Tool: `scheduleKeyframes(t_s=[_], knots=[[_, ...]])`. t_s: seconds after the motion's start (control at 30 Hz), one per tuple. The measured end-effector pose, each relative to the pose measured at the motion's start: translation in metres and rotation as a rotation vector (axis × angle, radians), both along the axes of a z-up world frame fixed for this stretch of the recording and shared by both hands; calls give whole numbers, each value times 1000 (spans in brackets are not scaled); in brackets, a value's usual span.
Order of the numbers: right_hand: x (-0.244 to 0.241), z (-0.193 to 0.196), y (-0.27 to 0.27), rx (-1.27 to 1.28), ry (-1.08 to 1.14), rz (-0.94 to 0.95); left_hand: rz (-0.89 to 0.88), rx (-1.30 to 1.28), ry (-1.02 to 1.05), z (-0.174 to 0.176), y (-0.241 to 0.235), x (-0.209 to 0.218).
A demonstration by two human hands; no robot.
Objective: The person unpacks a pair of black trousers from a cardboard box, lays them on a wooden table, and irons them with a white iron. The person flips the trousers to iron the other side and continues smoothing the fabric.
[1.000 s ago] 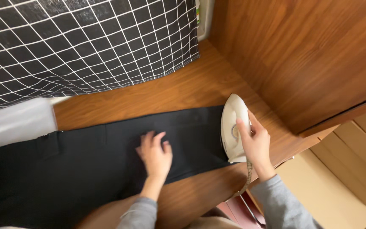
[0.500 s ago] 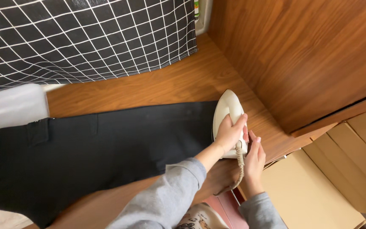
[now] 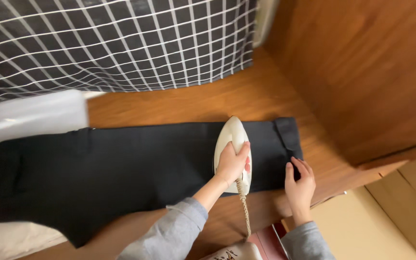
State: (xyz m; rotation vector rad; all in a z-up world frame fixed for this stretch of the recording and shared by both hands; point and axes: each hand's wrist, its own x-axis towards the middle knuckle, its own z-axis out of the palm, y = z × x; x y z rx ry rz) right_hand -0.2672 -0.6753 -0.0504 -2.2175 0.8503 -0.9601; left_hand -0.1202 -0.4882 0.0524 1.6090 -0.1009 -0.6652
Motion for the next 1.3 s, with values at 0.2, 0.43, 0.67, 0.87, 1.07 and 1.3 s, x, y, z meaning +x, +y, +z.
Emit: scheduleKeyframes(t_s=[0.2, 0.43, 0.67, 0.87, 1.07, 1.3], knots=[[77, 36, 97, -136, -64, 223, 66, 80, -13, -1, 63, 27], [115, -2, 189, -559, 213, 170, 180, 108, -20, 21, 166, 53], [118, -10, 185, -624, 190, 129, 223, 206, -70, 30, 277, 78], [118, -18, 180, -649, 177, 113, 280, 242, -91, 24, 347, 90], [118, -26, 174, -672, 202, 101, 312, 455, -189, 44, 440, 108], [118, -29, 175, -662, 208, 91, 532, 398, -209, -8, 556, 163]])
